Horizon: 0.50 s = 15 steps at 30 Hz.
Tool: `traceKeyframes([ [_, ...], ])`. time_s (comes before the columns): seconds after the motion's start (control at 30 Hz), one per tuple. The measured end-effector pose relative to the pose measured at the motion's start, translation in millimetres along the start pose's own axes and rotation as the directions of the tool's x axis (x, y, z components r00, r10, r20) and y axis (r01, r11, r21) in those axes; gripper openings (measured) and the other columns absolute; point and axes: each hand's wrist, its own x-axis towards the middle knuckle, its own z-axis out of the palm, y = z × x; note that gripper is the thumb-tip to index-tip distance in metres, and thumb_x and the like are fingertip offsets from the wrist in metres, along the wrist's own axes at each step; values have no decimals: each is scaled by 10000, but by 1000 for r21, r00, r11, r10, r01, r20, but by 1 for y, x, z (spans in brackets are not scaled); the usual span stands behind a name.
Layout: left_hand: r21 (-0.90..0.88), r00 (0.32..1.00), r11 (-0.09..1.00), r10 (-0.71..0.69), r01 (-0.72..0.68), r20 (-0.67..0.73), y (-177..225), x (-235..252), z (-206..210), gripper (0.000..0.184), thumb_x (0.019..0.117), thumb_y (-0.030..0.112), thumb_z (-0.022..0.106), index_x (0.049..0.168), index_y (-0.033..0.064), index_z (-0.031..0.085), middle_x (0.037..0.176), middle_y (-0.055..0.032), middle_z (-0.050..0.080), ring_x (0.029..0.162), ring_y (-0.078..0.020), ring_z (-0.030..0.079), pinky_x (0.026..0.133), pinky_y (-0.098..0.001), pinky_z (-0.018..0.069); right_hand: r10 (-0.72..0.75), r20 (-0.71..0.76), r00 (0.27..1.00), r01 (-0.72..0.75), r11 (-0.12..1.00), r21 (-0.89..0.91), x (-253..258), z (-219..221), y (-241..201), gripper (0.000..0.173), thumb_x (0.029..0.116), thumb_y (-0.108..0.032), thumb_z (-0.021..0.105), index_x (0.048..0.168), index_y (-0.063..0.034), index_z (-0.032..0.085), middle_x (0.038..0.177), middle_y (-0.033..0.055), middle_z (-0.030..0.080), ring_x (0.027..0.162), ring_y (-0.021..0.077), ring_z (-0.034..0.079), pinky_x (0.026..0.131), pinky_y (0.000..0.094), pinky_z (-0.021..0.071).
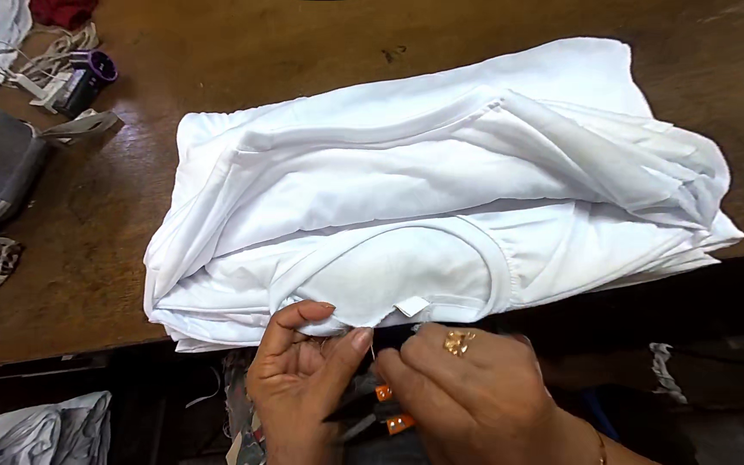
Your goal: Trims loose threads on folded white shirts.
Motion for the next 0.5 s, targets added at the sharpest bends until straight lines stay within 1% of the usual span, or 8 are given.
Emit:
traceKeyframes([
  [0.03,-7,1000,1000,-1,1,11,0,1,0,415,770,-52,835,1140,41,673,943,-151,733,769,-186,747,719,-329,651,28,28,999,-29,999,36,-7,0,0,180,1032,-147,509,961,-81,661,736,32,585,615,150,532,507,272,403],
  [0.07,-14,1000,1000,-2,2,21,0,1,0,439,759,-60,839,1150,37,665,971,-153,726,787,-192,747,738,-340,654,80,62,995,-84,994,70,-14,0,0,227,1059,-214,478,966,-93,645,743,30,580,632,149,550,511,275,419],
  [0.13,-18,1000,1000,-4,5,25,1,0,0,469,744,-55,845,1166,40,662,990,-146,720,785,-186,745,737,-339,654,213,97,972,-222,970,103,-26,0,4,437,1094,-434,399,1030,-89,660,790,36,618,686,143,601,548,285,472],
  [0.17,-17,1000,1000,-2,3,28,2,-1,0,474,739,-49,847,1168,44,666,999,-141,719,793,-183,746,735,-336,654,260,81,962,-266,960,84,-31,-1,8,498,1098,-474,364,1085,-79,667,822,44,631,712,143,611,566,290,484],
  [0.23,-32,1000,999,-9,9,26,5,-3,1,482,731,-64,847,1166,31,662,1028,-150,715,820,-193,750,741,-341,658,288,12,958,-288,958,13,-36,0,16,471,1112,-414,336,1145,-69,656,859,50,603,736,133,584,583,274,461],
  [0.33,-50,999,998,-34,35,14,9,-5,3,499,718,-88,839,1165,15,644,1033,-162,710,847,-203,755,744,-349,662,236,-69,969,-239,971,-31,-35,1,22,403,1100,-359,420,1154,-50,673,867,53,571,759,127,560,606,247,440],
  [0.4,-51,999,998,-47,47,3,11,-6,4,509,713,-89,841,1171,7,639,1034,-167,712,872,-205,756,748,-349,660,194,-92,977,-198,980,-34,-31,4,22,366,1089,-340,470,1141,-45,681,875,63,594,787,145,577,626,255,453],
  [0.5,-46,998,997,-58,58,-11,12,-8,4,519,709,-78,852,1177,-2,640,1043,-172,706,886,-208,752,741,-352,661,160,-98,982,-164,986,-39,-24,7,18,334,1081,-305,500,1140,-37,691,893,74,635,810,160,600,640,265,468],
])
